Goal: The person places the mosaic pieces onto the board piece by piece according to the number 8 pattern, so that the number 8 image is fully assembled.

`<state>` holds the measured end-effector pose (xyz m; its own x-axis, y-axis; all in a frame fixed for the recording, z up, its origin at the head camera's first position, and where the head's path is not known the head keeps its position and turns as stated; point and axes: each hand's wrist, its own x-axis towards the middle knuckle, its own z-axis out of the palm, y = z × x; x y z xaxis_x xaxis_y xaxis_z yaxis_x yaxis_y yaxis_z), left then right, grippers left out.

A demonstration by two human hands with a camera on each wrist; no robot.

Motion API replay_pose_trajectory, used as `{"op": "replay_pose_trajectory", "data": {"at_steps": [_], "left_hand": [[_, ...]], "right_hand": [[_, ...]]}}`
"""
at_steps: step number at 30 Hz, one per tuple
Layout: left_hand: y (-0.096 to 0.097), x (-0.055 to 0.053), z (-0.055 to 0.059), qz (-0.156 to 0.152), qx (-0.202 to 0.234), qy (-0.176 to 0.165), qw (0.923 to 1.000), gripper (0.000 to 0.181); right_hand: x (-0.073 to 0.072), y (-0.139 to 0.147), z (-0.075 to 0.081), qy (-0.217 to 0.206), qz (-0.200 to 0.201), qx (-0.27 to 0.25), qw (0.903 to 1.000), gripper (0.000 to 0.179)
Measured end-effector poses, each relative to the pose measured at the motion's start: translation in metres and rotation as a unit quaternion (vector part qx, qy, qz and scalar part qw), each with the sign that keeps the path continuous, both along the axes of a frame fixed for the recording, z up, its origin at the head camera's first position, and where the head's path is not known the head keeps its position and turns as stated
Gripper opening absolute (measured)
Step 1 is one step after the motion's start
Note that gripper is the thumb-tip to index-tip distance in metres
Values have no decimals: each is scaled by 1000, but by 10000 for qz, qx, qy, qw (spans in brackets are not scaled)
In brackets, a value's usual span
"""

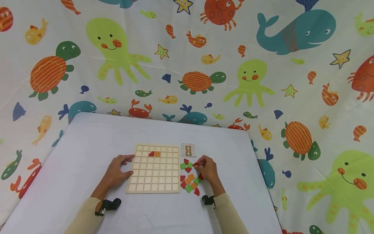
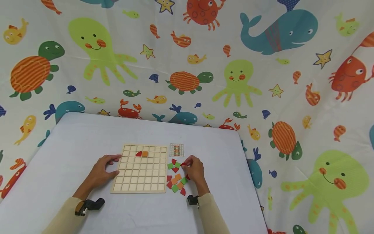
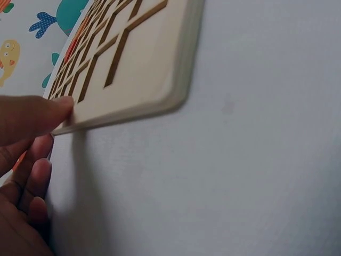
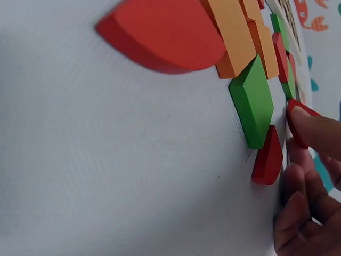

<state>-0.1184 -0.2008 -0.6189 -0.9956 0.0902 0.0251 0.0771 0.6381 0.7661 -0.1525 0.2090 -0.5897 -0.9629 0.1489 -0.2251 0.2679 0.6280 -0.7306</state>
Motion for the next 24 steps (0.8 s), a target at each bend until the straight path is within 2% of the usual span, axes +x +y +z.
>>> {"op": "replay_pose_trajectory", "data": {"at_steps": [3,7,11,15,24], "left_hand": [[0,1,1,15,7,61,10000,69],[1,0,0,24,11,126,9999,68],[0,0,0,17,-15,28,10000,68],[0,-1,0,28,-22,-56,10000,68],[0,-2,0,65,10,-166,9998,68]], "right_hand": [[0,0,-1,122,30,-89,9999,21],[0,-3,-2,523,104,-183,9984,17],[-1,-11,3,947,182,-271,9950,6],[-2,-23,9,1256,319,-418,9907,10],[-9,-53,12,1510,533,-702,9846,12]]}}
